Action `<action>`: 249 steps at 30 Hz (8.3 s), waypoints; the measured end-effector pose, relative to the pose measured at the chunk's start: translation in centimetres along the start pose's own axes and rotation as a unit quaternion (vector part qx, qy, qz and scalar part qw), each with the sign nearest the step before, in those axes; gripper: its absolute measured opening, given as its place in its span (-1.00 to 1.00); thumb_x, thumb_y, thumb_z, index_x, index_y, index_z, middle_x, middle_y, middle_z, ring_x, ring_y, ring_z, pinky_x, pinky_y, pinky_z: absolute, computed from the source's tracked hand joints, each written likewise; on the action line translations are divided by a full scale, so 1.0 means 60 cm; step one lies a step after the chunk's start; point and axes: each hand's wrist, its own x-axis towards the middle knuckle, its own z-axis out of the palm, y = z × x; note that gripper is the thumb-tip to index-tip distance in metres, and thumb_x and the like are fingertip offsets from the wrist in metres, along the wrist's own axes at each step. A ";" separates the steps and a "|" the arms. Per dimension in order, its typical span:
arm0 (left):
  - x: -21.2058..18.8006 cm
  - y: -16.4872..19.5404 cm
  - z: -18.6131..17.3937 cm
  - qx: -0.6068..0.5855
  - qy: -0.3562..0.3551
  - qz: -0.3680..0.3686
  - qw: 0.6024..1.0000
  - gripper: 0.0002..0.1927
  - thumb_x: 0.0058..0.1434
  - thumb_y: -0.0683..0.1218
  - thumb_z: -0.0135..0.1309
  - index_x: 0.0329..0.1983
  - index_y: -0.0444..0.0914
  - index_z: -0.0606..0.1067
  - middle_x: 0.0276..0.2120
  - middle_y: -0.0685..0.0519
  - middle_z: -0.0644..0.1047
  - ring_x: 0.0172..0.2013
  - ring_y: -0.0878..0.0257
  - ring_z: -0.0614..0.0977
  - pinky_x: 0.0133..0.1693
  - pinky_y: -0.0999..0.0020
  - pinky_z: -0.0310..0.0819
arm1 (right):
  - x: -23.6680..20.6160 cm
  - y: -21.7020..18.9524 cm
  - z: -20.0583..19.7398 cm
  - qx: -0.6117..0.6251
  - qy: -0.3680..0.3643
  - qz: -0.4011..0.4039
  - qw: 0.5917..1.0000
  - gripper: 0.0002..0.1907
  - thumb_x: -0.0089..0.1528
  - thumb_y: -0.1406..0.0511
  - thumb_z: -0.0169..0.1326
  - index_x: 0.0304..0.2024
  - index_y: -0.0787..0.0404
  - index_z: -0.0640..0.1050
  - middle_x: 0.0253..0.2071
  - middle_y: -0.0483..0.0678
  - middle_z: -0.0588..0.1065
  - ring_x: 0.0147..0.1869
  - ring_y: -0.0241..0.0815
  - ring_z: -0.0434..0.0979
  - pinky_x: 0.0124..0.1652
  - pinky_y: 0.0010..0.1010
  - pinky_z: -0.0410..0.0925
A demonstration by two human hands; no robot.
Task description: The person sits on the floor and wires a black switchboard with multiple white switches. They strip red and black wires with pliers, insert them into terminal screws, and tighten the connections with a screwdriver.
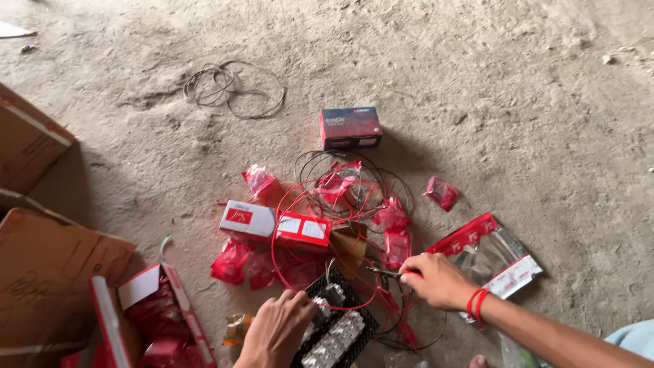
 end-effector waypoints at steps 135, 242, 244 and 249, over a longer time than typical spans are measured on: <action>-0.007 0.070 -0.215 -0.590 0.197 -0.440 0.648 -0.64 0.39 0.07 -0.04 0.04 -0.27 0.53 -0.19 0.05 0.66 -0.10 0.38 0.56 0.01 0.43 0.39 | -0.172 -0.256 -0.181 0.017 0.163 -0.341 0.926 -0.83 0.02 0.36 0.29 -0.31 0.16 0.64 -0.29 -0.11 0.54 -0.22 -0.18 0.62 -0.28 -0.35 0.48; 0.069 0.103 -0.377 -0.499 0.151 -0.457 0.721 -0.59 0.31 0.21 -0.02 0.02 -0.09 0.59 -0.27 -0.09 0.69 -0.19 0.12 0.71 -0.05 0.20 0.49 | -0.084 -0.242 -0.222 0.003 0.177 -0.233 0.956 -0.42 0.01 -0.04 0.32 -0.12 0.20 0.55 -0.36 -0.09 0.66 -0.37 -0.24 0.73 -0.34 -0.34 0.56; 0.080 0.101 -0.386 -0.482 0.164 -0.434 0.743 -0.59 0.30 0.20 -0.02 0.02 -0.10 0.60 -0.24 -0.10 0.68 -0.16 0.07 0.71 -0.05 0.18 0.49 | -0.086 -0.239 -0.232 -0.001 0.195 -0.235 0.952 -0.42 0.02 -0.03 0.32 -0.11 0.21 0.55 -0.34 -0.08 0.67 -0.35 -0.24 0.73 -0.33 -0.35 0.56; 0.118 0.094 -0.422 -0.439 0.195 -0.343 0.807 -0.59 0.30 0.17 -0.01 -0.02 -0.19 0.61 -0.22 -0.16 0.69 -0.10 0.04 0.74 -0.03 0.20 0.51 | -0.108 -0.241 -0.272 0.020 0.248 -0.198 0.948 -0.42 -0.01 -0.01 0.35 -0.13 0.25 0.57 -0.38 -0.02 0.66 -0.33 -0.22 0.72 -0.35 -0.32 0.52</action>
